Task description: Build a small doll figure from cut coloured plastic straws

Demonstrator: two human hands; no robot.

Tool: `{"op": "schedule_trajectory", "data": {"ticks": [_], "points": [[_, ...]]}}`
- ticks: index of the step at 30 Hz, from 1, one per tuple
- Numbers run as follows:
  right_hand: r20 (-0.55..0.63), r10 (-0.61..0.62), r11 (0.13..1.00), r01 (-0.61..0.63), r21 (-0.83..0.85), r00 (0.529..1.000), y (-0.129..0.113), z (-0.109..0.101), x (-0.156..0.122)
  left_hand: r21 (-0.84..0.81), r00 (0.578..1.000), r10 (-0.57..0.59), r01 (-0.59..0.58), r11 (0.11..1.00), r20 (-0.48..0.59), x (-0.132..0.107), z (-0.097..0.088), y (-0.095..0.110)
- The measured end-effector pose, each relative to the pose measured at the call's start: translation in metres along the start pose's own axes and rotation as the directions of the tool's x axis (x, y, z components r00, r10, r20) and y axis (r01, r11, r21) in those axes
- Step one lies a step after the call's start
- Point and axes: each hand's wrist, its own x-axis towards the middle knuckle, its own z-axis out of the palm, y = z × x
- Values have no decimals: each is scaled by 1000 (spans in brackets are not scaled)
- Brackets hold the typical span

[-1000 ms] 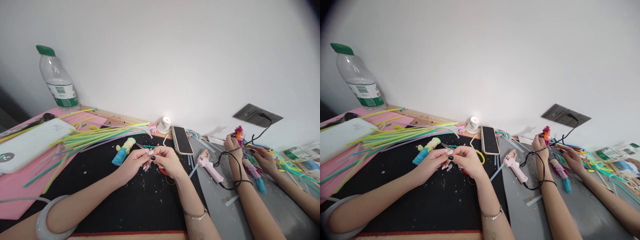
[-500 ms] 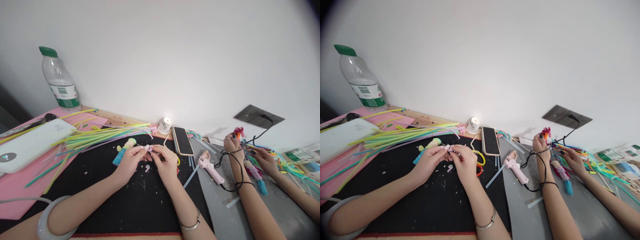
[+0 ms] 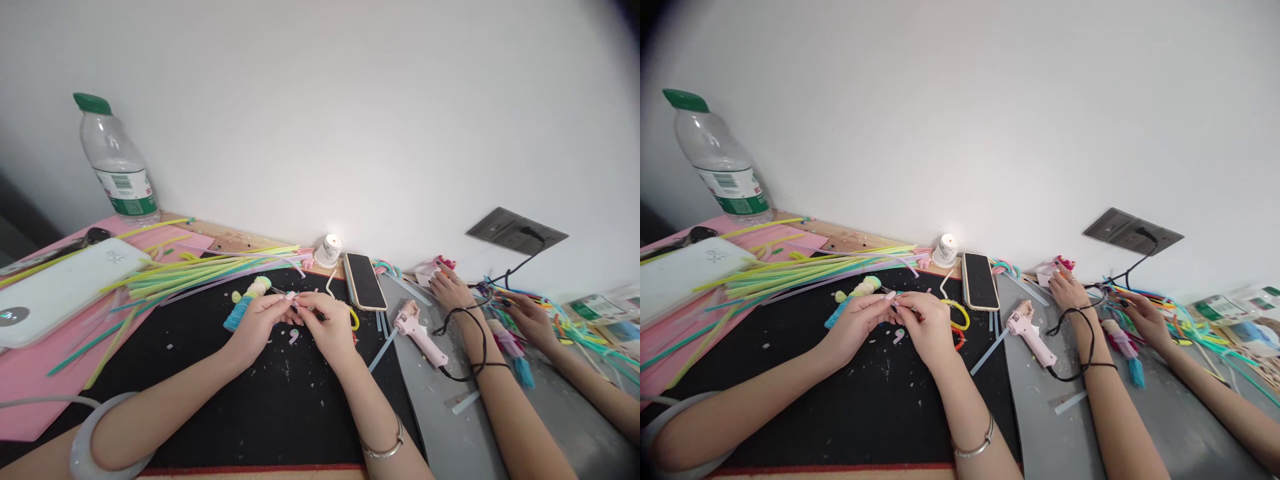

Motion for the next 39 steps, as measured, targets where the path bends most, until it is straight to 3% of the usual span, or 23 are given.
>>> {"op": "schedule_trajectory", "data": {"ticks": [5,12,15,18,23,28,33,39], "points": [[42,-178,973,182,-141,983,1,1,-2,-59,1000,-9,8,998,-13,0,1,1],[82,-214,950,227,-212,973,1,-2,-2,-15,1000,-10,11,1000,24,0,1,2],[48,-139,978,144,-147,989,-1,-3,-1,67,999,0,-3,998,39,1,1,1],[-10,34,999,-35,-15,999,-2,0,-1,170,998,62,-65,983,27,1,2,2],[-63,283,955,-276,106,957,0,4,-2,322,988,154,-151,934,18,-1,3,6],[-56,313,937,-299,178,948,-5,7,-3,404,984,178,-161,901,-4,-3,3,7],[-95,404,891,-367,266,910,-9,11,-4,435,978,209,-192,880,9,-4,4,8],[-112,299,937,-269,224,948,-8,9,-4,408,979,193,-200,891,61,-3,2,5]]}}
